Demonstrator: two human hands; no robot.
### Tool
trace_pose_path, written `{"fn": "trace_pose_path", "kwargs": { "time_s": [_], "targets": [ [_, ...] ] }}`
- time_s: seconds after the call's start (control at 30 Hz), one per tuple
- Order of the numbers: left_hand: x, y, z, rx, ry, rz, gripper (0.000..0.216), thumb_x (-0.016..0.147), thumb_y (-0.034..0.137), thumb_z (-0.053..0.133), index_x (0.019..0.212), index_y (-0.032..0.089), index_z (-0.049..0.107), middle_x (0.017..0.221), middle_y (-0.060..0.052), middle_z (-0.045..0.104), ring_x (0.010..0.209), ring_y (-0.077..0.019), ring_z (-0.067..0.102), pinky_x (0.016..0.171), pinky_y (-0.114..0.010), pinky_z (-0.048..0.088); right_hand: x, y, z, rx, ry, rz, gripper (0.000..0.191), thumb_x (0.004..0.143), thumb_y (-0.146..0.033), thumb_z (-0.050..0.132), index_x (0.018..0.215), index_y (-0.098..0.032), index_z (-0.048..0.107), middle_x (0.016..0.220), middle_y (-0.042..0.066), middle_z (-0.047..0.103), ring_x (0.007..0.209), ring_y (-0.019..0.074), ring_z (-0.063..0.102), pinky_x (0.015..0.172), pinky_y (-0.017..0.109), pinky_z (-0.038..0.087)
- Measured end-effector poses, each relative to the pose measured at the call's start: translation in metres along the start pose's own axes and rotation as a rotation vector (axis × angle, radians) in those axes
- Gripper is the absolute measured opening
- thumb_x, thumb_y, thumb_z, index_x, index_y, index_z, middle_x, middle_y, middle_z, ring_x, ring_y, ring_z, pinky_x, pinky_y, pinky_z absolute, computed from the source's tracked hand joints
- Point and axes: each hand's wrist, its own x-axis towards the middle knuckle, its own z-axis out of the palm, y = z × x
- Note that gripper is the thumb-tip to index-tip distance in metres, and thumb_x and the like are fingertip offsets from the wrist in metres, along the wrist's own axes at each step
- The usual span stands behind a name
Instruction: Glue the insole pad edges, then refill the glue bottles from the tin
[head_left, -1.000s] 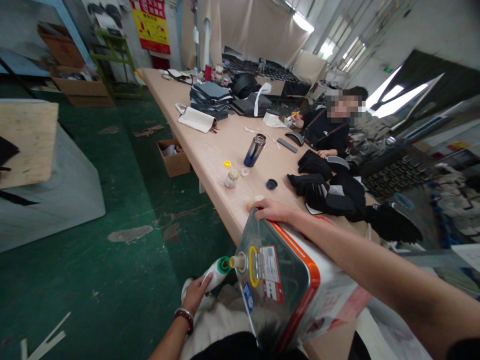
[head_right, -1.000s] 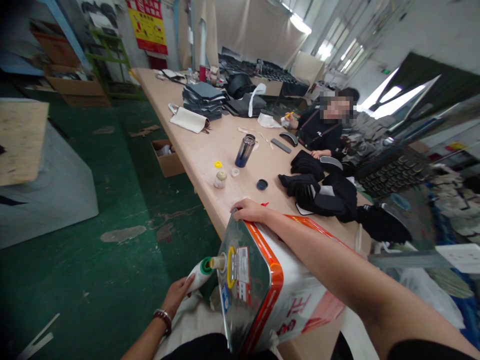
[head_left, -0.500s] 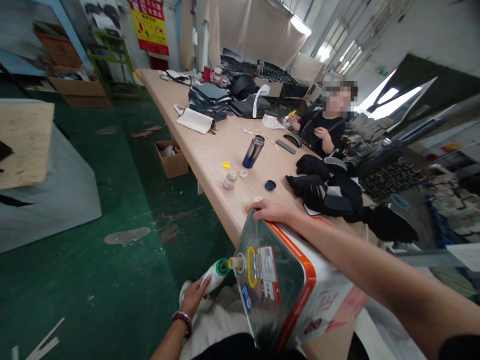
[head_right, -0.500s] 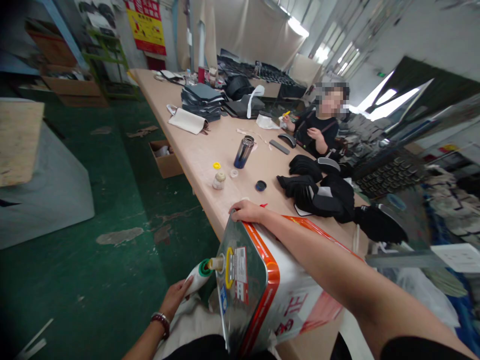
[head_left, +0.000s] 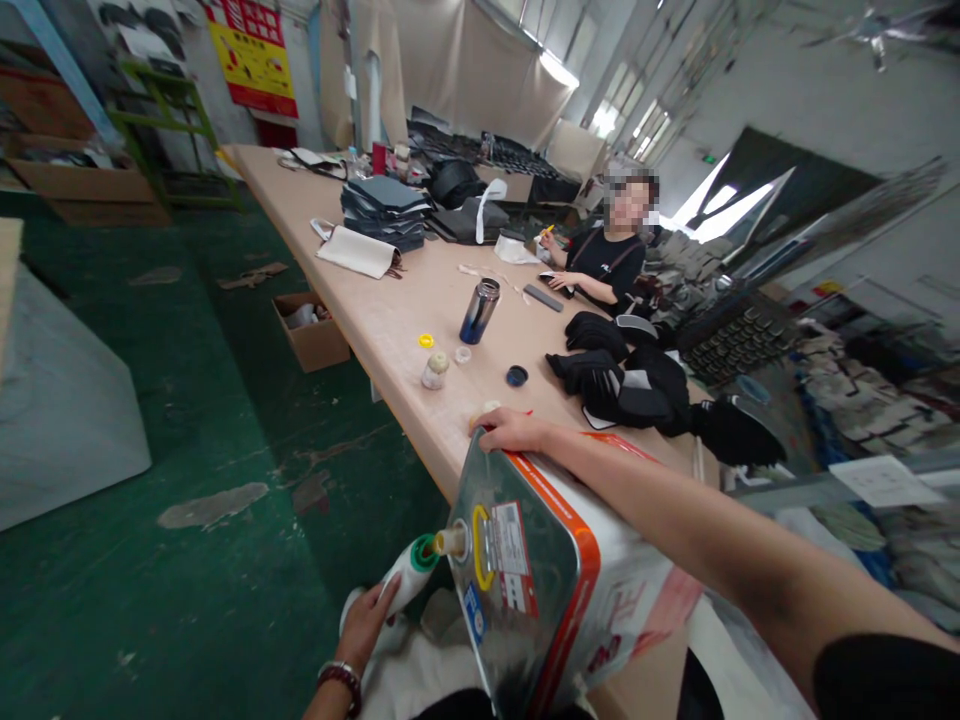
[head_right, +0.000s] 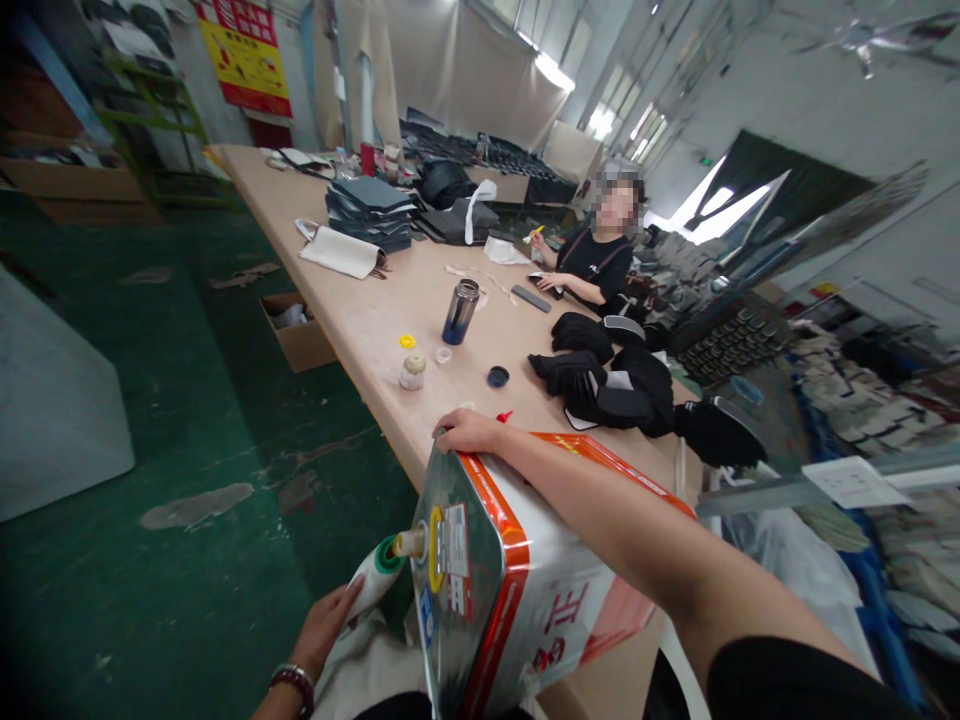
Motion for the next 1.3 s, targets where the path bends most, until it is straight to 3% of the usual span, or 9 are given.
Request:
{"fn": "trace_pose_path", "kwargs": {
  "time_s": [0.3, 0.77, 1.03, 1.2, 1.3],
  "targets": [
    [-0.005, 0.01, 0.006, -0.048, 0.085, 0.001, 0.072, 0.058, 0.088, 0.041, 0.053, 0.019, 0.061, 0.046, 0.002, 0.052, 0.055, -0.02, 0.05, 0.059, -0.032, 0.037, 0.002, 0.006, 0.0, -0.008, 0.012, 0.002, 0.032, 0.065, -0.015, 0.059, 0.095, -0.015, 0.07, 0.077, -0.001, 0.063, 0.08, 0.019, 0.058, 0.068, 0.021, 0.044],
    [-0.007, 0.018, 0.007, -0.048, 0.108, 0.02, 0.072, 0.054, 0.091, 0.04, 0.046, 0.021, 0.052, 0.047, 0.002, 0.049, 0.056, -0.02, 0.049, 0.058, -0.032, 0.039, 0.003, 0.01, 0.0, -0.016, 0.025, 0.002, 0.033, 0.066, -0.015, 0.06, 0.097, -0.015, 0.07, 0.081, 0.001, 0.066, 0.083, 0.0202, 0.06, 0.07, 0.021, 0.046],
    [-0.004, 0.01, 0.007, -0.056, 0.061, 0.03, 0.068, 0.061, 0.086, 0.042, 0.053, 0.02, 0.058, 0.049, 0.002, 0.051, 0.058, -0.0202, 0.049, 0.061, -0.032, 0.038, 0.002, 0.012, 0.0, -0.004, 0.024, -0.007, 0.033, 0.067, -0.015, 0.06, 0.098, -0.015, 0.07, 0.081, 0.0, 0.064, 0.082, 0.02, 0.06, 0.07, 0.021, 0.046],
    [0.003, 0.002, 0.007, -0.053, 0.077, 0.002, 0.073, 0.057, 0.089, 0.039, 0.056, 0.019, 0.062, 0.048, 0.001, 0.053, 0.058, -0.0222, 0.052, 0.06, -0.033, 0.039, 0.0, 0.012, -0.001, 0.01, 0.032, -0.01, 0.032, 0.066, -0.014, 0.058, 0.096, -0.013, 0.07, 0.083, 0.001, 0.064, 0.084, 0.0201, 0.059, 0.073, 0.022, 0.045],
    [0.008, -0.003, 0.006, -0.045, 0.022, 0.005, 0.071, 0.06, 0.086, 0.042, 0.06, 0.019, 0.064, 0.052, 0.001, 0.055, 0.061, -0.0223, 0.053, 0.062, -0.032, 0.039, -0.002, 0.011, -0.002, 0.021, 0.034, -0.014, 0.032, 0.066, -0.014, 0.058, 0.096, -0.013, 0.069, 0.083, 0.002, 0.064, 0.085, 0.0202, 0.059, 0.074, 0.022, 0.045]
  ]
}}
